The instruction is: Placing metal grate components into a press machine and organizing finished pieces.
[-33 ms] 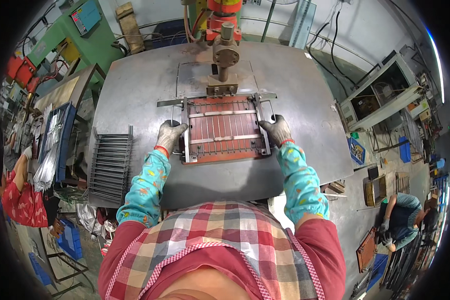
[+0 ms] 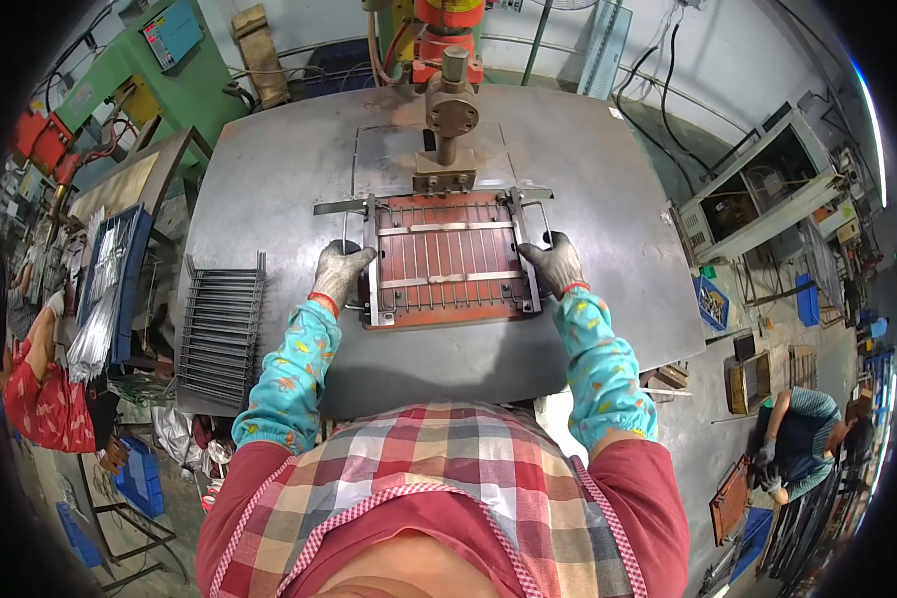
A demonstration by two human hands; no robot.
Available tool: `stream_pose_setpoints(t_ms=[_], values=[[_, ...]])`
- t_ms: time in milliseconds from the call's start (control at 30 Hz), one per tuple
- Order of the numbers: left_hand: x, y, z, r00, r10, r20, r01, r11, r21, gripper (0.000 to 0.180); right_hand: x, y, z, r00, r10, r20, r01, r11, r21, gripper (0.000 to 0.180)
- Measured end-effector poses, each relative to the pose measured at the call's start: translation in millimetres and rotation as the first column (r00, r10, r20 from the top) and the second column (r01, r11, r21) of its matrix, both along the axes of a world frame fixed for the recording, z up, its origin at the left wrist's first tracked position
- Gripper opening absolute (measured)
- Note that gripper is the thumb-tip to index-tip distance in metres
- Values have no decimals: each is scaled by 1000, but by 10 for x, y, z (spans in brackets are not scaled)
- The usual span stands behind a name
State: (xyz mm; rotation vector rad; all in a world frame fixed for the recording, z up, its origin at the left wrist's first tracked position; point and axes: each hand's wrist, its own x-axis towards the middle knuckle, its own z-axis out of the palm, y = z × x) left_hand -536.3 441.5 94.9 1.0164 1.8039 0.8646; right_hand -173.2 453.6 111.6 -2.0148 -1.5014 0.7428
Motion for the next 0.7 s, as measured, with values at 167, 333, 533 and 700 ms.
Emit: stream_pose_setpoints(t_ms=[167, 333, 533, 700], values=[[28, 255, -34, 999, -38, 13, 37, 997, 62, 43, 97, 289, 13, 998, 45, 49, -44, 999, -29, 76], [133, 438, 81, 997, -78, 30, 78, 997, 9, 43, 277, 614, -63, 997, 59, 42, -53, 990, -133, 76], [376, 520, -100, 993, -82, 82, 77, 995, 67, 41, 402, 609, 102, 1000, 24, 10, -22, 982, -185, 78], [434, 542, -121, 997, -55, 53, 52, 996, 69, 46, 601, 691, -16, 999, 39, -22, -42, 982, -182, 74]])
